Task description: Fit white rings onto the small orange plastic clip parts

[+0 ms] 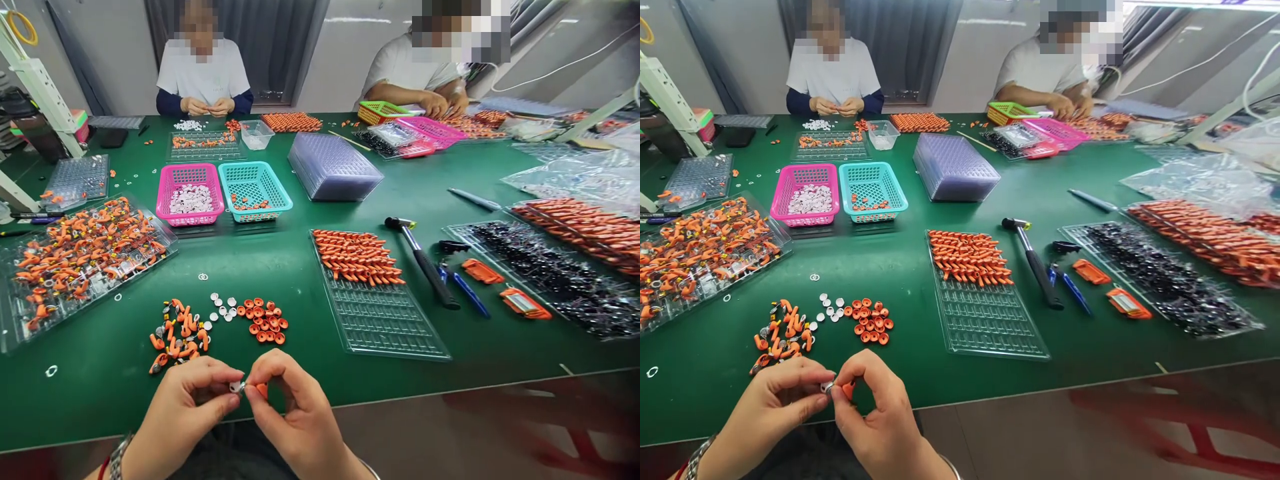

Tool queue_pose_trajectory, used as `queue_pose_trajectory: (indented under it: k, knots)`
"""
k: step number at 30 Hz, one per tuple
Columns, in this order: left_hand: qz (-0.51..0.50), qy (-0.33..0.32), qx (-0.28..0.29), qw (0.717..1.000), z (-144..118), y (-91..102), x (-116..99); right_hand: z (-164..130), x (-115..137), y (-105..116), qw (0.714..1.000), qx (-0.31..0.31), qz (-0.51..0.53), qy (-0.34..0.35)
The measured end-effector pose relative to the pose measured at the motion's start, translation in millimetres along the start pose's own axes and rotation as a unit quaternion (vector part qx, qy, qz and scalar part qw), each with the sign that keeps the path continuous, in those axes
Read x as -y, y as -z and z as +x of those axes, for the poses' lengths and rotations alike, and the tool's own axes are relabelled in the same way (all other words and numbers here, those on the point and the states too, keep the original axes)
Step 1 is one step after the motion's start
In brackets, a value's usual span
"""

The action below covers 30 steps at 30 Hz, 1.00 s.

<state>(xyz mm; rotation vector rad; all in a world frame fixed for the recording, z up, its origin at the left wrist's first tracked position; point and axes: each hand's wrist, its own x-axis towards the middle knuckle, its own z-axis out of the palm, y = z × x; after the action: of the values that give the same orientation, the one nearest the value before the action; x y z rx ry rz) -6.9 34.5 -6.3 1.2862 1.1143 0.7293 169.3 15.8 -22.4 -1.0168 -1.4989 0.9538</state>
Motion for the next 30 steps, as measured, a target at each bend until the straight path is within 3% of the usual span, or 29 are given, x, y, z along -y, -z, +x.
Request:
queue_pose_trajectory:
  k: [9, 17, 30]
  knots:
    - [0.048, -0.057, -0.035, 0.997, -8.8, -7.4, -4.8, -1.6, 3.0, -6.0, 0.994, 0.024, -0.110, 0.008]
    - [0.099, -0.108, -0.061, 0.987, -9.8, -8.5, -2.2, -2.6, 3.6, -6.7, 0.993, 0.038, -0.115, 0.004]
    - [0.128, -0.135, -0.061, 0.981, -12.7, -8.3, -3.7, -1.6, 3.4, -5.5, 0.993, 0.062, -0.097, -0.035]
